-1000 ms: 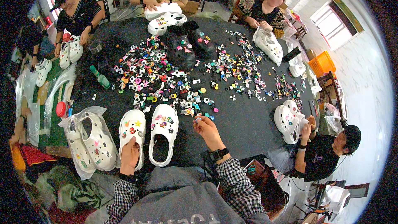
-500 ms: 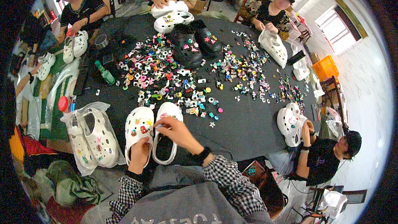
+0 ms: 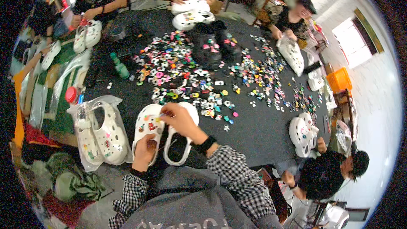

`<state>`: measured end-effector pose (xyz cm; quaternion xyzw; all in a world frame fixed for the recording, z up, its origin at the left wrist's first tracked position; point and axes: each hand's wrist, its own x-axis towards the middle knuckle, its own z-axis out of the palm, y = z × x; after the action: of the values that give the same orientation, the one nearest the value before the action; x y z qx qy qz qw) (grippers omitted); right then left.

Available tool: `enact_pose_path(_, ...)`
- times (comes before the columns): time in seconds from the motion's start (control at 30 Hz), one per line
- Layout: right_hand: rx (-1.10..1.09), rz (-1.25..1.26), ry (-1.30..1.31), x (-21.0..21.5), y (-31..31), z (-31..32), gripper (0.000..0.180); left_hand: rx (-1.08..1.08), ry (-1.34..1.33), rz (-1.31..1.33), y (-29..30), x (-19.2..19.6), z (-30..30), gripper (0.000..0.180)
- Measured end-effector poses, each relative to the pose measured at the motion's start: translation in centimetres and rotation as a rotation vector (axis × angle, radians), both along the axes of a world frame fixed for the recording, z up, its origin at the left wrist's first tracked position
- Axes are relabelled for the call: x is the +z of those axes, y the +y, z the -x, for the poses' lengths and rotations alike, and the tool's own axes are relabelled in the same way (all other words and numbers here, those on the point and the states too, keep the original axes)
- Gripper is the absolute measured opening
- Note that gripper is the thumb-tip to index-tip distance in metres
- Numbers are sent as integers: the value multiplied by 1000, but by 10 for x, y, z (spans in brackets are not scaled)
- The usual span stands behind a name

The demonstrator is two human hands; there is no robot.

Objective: Attaching decorative charms to white clogs at a manufacturing or assembly station.

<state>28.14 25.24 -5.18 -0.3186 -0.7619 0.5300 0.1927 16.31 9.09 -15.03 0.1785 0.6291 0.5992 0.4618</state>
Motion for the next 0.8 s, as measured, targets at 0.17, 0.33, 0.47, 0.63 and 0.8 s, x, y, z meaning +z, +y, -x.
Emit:
enact_pose_path(0.17,146,-84,-129,12,9,20,21,158,-822,-104,3,-2,4,10)
enact_pose_path(0.33,248,-154,-235,-14,14,46,20,89,-740,-158,6,5,-4,27)
enact_pose_path(0.47,339,-266,-291,-17,21,55,17,96,-747,-124,8,2,-7,31)
enact_pose_path(0.63,408,-171,-288,-15,25,57,16,-197,274,-94,-4,-2,-3,20)
enact_pose_path(0.8,391,-367,-483,-11,18,62,16,89,-838,-218,7,11,-5,31)
